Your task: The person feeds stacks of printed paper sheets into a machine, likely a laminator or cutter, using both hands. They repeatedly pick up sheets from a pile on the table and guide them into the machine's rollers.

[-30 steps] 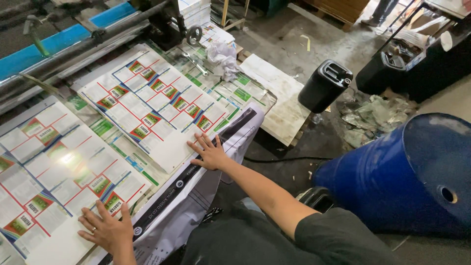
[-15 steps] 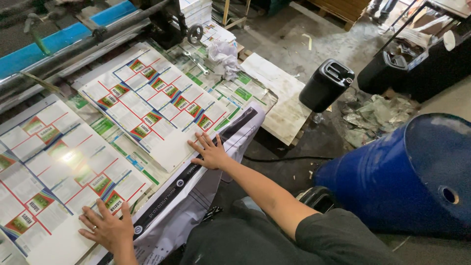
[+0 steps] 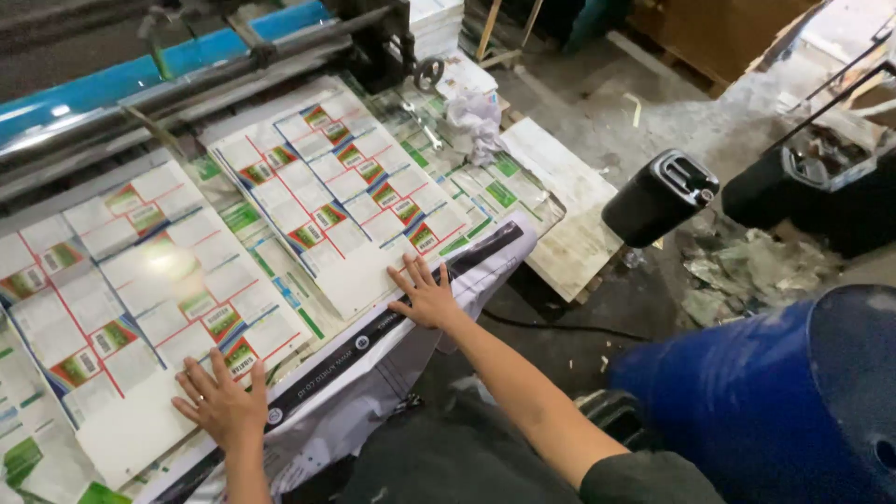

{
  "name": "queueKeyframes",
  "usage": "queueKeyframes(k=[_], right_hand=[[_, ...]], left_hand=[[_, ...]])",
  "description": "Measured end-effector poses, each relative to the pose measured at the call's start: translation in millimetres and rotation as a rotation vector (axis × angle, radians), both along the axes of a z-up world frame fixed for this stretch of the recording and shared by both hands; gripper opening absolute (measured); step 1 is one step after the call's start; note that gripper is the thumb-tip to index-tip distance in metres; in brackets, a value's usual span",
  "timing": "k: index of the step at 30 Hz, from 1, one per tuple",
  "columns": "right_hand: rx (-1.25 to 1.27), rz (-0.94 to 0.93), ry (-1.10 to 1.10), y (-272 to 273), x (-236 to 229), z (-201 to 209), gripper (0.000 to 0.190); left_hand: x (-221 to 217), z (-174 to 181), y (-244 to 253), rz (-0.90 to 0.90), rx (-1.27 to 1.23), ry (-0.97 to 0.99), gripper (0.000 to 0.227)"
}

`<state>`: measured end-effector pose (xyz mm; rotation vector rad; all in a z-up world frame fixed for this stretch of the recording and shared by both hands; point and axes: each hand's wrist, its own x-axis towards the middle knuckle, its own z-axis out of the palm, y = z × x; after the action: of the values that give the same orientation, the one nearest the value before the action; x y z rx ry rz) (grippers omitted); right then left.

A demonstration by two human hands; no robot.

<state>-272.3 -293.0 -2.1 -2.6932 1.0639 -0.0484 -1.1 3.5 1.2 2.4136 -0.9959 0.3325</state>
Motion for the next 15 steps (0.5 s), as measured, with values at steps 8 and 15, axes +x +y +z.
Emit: queueKeyframes(k=[8,15], right_hand=[[-0.115,0.006,-0.081,3.5,-1.3,14.9,0.080],[-0.283,0.279,-0.138,-78.6,7.6,45.7,0.093]], left_hand=[[-4.9,-2.4,10.8,-0.022,0.047,-0.067,0.081],[48.2,-84.4,-1.6,-0.125,-0.195,-0.261,0.079]])
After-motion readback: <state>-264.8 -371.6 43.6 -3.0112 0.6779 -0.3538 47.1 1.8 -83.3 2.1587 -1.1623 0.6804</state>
